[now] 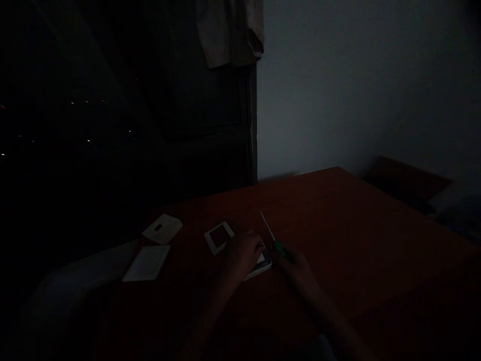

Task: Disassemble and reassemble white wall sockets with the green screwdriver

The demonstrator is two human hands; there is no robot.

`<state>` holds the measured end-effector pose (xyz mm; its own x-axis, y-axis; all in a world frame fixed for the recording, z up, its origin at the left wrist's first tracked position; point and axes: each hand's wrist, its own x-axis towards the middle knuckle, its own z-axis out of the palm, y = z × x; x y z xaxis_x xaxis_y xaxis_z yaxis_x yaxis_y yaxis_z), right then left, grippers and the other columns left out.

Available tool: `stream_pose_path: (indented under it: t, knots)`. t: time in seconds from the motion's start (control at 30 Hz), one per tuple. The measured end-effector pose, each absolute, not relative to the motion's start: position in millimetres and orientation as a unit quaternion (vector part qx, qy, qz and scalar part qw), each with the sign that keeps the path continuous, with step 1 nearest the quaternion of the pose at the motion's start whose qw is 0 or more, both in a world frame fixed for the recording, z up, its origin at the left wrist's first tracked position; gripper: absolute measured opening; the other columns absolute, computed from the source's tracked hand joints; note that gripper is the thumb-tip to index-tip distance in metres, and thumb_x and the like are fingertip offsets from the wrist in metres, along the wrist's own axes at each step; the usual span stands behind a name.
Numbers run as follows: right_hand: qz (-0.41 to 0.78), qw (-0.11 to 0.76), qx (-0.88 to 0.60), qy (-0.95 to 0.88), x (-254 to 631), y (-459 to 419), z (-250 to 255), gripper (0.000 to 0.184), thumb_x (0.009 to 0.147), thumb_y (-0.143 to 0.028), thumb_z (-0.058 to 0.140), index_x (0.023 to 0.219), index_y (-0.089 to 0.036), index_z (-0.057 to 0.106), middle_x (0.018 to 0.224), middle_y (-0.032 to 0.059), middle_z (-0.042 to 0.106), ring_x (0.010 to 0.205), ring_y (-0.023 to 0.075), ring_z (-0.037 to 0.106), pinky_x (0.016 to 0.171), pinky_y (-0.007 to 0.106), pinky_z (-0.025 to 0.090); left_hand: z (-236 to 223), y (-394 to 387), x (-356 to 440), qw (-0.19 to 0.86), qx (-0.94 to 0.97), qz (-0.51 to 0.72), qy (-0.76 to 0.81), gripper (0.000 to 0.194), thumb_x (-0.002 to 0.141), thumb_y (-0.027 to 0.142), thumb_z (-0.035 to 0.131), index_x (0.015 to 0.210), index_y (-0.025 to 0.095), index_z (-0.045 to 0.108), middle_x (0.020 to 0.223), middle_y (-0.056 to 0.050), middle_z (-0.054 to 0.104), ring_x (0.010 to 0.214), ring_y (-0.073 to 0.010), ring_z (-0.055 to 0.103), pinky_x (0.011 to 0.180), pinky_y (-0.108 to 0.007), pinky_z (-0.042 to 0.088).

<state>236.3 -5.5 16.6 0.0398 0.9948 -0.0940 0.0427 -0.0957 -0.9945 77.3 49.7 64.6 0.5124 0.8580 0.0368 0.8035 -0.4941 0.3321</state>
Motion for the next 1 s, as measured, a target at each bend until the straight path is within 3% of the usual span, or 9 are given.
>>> stream_pose_path:
  t: [1.0]
  knots:
    - [0.486, 0.480, -0.535, -0.497, 237.9, -5.9, 13.5, 0.028, 0.080, -0.043, 0.059, 0.086, -0.017, 0.065, 0.080, 0.0021, 0.064, 0.076, 0.0184, 0.057, 0.067, 0.024, 0.044, 64.0, 51.4, 77.0, 0.126, 0.866, 0.089, 0.476, 0.015, 0.087, 0.016, 0.053, 0.080, 0.021, 0.065, 0.084, -0.001, 0.063, 0.080, -0.0164, 0.061, 0.068, -0.025, 0.042]
